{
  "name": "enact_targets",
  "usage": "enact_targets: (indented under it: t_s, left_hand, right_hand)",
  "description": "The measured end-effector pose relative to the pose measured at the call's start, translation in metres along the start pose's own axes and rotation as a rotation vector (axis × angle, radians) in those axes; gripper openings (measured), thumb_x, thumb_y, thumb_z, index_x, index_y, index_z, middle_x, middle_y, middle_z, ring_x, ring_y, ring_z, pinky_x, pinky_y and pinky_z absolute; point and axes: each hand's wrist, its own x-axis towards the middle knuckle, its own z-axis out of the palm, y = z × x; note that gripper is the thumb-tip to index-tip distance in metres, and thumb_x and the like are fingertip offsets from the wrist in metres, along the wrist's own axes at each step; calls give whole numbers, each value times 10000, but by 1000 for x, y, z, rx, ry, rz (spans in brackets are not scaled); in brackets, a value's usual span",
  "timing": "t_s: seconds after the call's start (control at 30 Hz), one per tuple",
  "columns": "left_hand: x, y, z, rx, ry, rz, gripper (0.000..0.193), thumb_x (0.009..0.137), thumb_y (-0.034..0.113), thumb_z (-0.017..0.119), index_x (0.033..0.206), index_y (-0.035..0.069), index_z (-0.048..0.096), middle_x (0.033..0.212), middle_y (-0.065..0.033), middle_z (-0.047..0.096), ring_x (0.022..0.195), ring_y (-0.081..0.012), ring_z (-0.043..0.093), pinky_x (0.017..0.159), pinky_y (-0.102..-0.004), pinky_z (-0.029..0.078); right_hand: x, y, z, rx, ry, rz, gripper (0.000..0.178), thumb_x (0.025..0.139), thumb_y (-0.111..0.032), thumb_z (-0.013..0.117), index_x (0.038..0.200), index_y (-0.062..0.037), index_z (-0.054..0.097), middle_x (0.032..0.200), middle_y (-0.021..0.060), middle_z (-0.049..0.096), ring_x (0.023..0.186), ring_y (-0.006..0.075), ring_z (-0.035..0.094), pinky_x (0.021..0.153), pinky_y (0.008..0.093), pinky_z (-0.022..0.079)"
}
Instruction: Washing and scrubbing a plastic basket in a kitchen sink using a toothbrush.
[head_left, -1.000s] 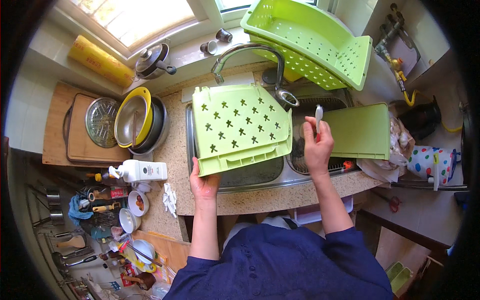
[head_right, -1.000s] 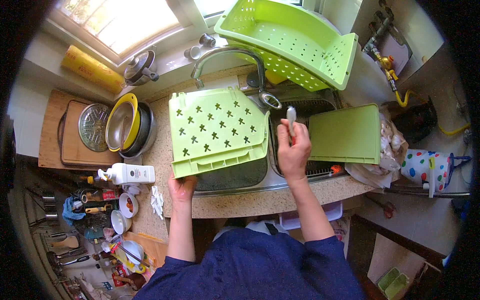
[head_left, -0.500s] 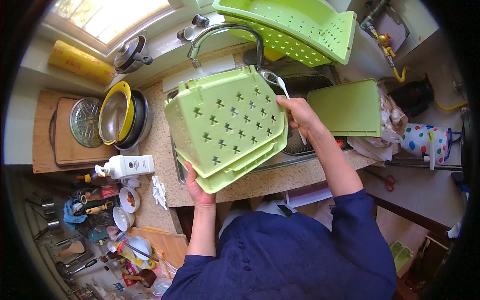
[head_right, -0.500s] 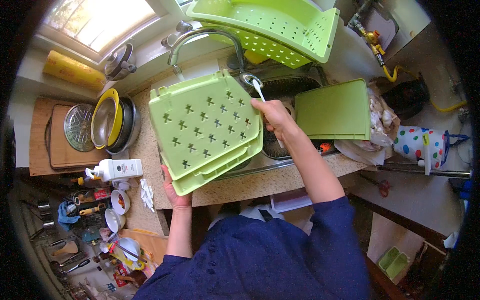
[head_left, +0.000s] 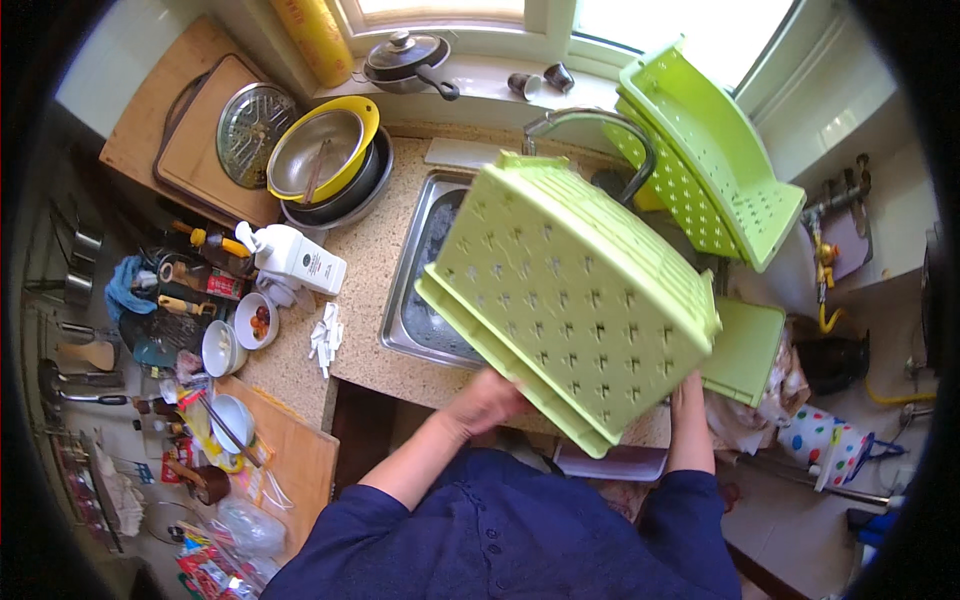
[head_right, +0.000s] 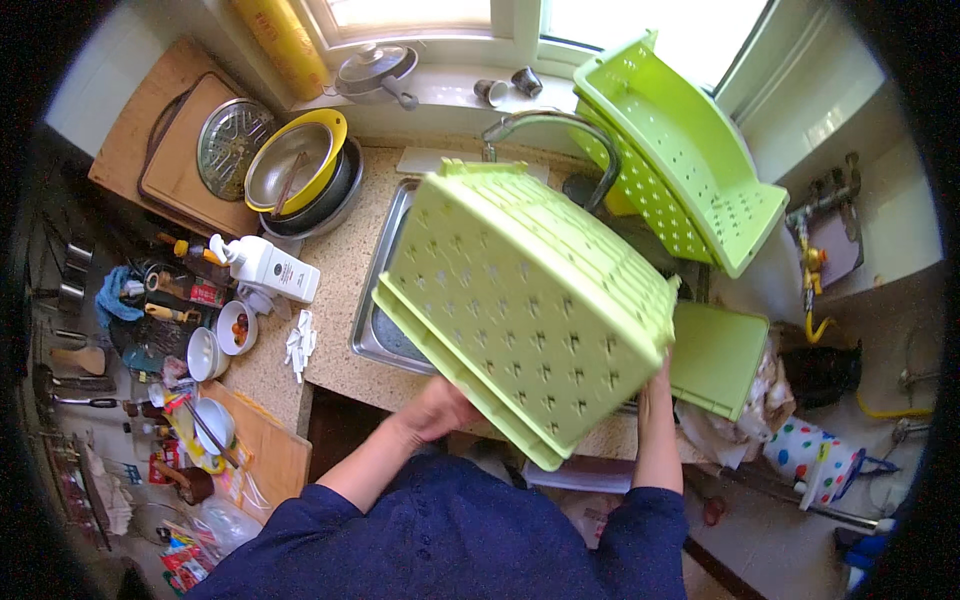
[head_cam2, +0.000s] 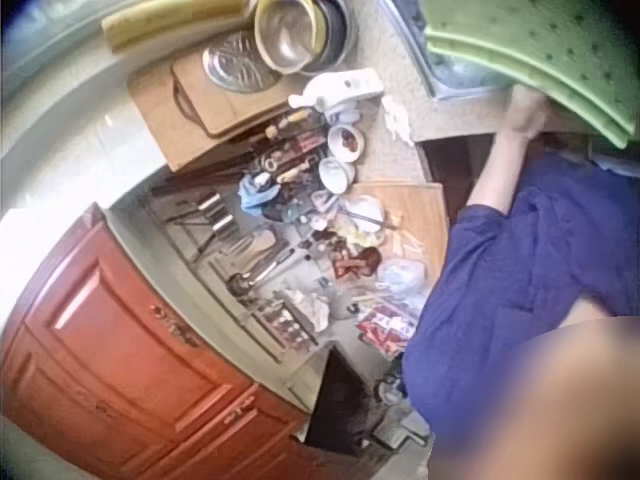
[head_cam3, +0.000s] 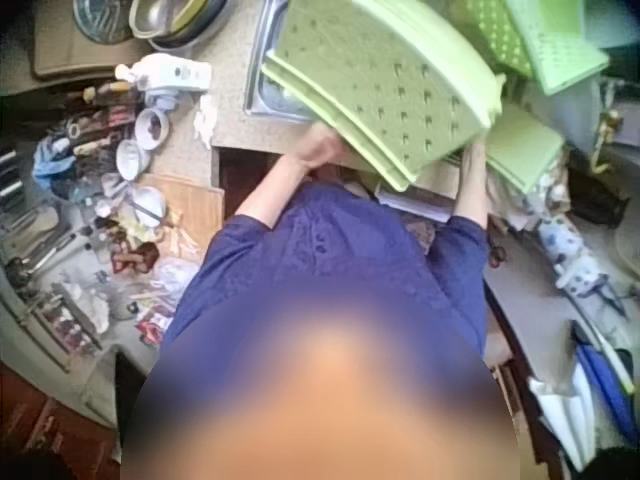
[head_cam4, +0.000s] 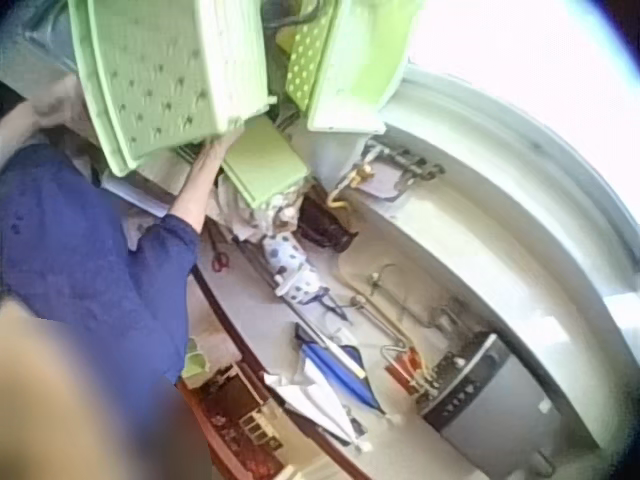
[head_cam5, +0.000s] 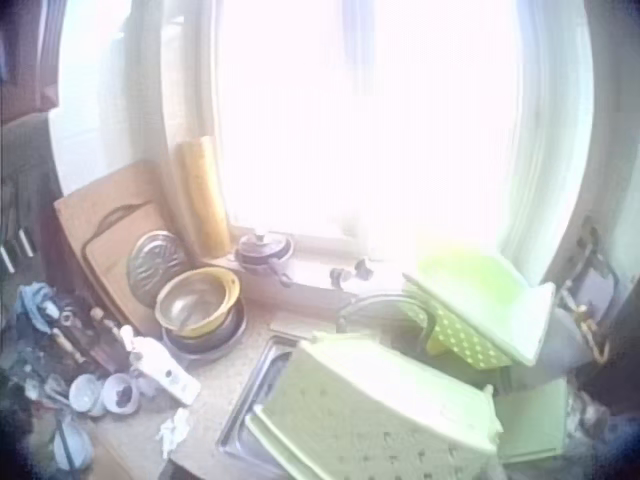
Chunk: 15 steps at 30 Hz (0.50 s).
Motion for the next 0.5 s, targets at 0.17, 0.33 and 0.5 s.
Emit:
enact_targets:
  t_s: [0.17, 0.33, 0.5]
  left_hand:
    - [24, 77, -76, -484, 262, 109, 557, 966, 417, 547, 1375, 50, 456, 1274, -165, 573, 1178, -291, 565, 1029, -428, 460]
    - [62, 82, -144, -150, 428, 31, 435, 947, 312, 575, 1209, -35, 579, 1140, -200, 644, 1010, -265, 661, 890, -433, 552]
    - [107, 80, -148, -215, 363, 96, 368, 931, 212, 572, 1171, -66, 594, 1113, -223, 654, 991, -285, 674, 892, -436, 557]
  right_hand:
    - [11, 0, -24, -18, -92, -15, 309, 937, -173, 537, 1098, 73, 631, 988, 140, 693, 784, 179, 678, 687, 301, 557]
    - [6, -16, 0, -73, -120, -61, 278, 944, -124, 503, 1122, 47, 632, 1007, 125, 699, 806, 183, 686, 729, 320, 573]
    - [-1, -32, -11, -101, -126, -40, 313, 965, -167, 471, 1155, 36, 615, 1036, 125, 695, 836, 203, 692, 745, 333, 574]
